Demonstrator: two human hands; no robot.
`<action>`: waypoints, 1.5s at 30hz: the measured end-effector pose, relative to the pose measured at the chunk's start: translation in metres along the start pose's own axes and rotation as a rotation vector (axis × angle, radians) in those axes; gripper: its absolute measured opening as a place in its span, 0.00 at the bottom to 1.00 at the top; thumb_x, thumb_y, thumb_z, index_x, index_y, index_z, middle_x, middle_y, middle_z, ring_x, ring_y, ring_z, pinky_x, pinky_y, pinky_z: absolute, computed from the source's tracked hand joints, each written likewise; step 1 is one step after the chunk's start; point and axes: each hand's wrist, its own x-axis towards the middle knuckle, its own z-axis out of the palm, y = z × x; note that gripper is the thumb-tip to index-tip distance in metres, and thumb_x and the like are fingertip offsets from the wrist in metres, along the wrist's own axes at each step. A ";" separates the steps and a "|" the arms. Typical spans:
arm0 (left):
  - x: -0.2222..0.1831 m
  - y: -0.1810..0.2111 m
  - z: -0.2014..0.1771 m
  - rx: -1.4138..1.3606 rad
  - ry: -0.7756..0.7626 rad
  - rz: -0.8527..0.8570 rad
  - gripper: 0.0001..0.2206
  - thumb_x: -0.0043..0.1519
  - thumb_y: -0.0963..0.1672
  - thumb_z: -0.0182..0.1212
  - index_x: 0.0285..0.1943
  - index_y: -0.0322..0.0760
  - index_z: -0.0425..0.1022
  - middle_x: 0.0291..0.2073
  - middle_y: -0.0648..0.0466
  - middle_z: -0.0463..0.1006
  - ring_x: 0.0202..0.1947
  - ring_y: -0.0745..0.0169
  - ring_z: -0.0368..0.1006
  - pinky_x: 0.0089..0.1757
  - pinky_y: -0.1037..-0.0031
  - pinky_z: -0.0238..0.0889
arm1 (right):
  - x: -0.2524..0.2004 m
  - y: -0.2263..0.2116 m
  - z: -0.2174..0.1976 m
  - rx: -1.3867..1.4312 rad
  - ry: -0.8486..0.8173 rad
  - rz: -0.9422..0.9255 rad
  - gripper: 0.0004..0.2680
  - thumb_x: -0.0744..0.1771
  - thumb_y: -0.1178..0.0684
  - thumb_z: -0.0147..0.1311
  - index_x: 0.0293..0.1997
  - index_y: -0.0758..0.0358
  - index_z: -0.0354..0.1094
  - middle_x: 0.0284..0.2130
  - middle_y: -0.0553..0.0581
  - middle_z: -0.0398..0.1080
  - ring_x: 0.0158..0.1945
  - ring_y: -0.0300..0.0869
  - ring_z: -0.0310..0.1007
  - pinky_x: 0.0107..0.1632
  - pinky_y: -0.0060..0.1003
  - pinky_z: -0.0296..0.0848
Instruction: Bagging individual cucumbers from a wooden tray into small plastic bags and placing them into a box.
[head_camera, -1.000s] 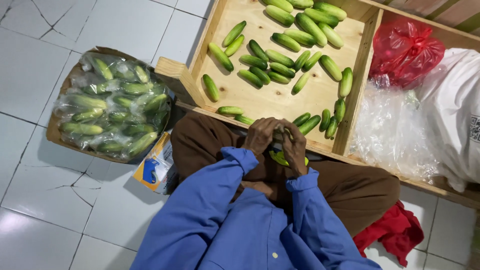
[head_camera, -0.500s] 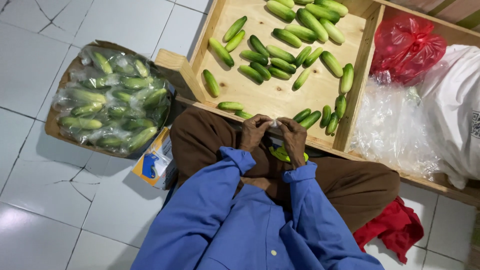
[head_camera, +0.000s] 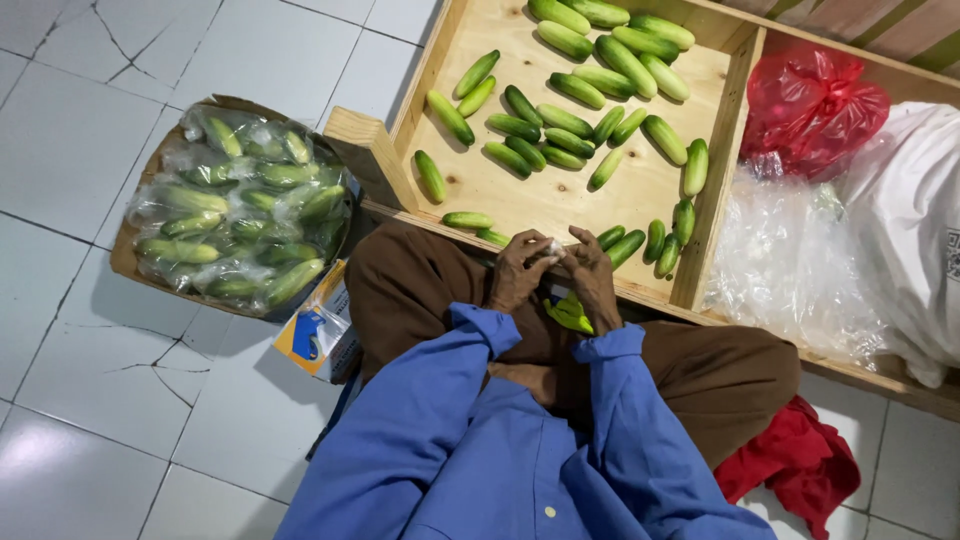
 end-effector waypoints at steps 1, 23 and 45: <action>-0.001 -0.006 0.001 0.000 -0.002 0.002 0.12 0.59 0.41 0.73 0.51 0.33 0.83 0.47 0.43 0.80 0.42 0.44 0.79 0.45 0.59 0.75 | -0.003 -0.009 -0.002 0.001 0.002 -0.001 0.06 0.66 0.55 0.62 0.36 0.70 0.76 0.59 0.71 0.67 0.69 0.64 0.58 0.70 0.59 0.53; 0.010 -0.035 -0.002 0.258 -0.054 0.008 0.07 0.62 0.44 0.63 0.33 0.38 0.79 0.48 0.53 0.71 0.59 0.43 0.68 0.60 0.57 0.59 | 0.017 0.050 -0.003 0.122 0.039 -0.108 0.06 0.67 0.60 0.63 0.43 0.68 0.69 0.53 0.69 0.71 0.59 0.53 0.72 0.61 0.51 0.68; 0.003 -0.006 -0.008 0.004 -0.014 -0.157 0.10 0.58 0.45 0.72 0.45 0.39 0.81 0.53 0.46 0.78 0.58 0.40 0.73 0.59 0.55 0.62 | 0.011 0.093 0.017 -0.163 0.286 -0.341 0.08 0.64 0.63 0.66 0.43 0.56 0.79 0.40 0.53 0.79 0.54 0.47 0.77 0.74 0.47 0.50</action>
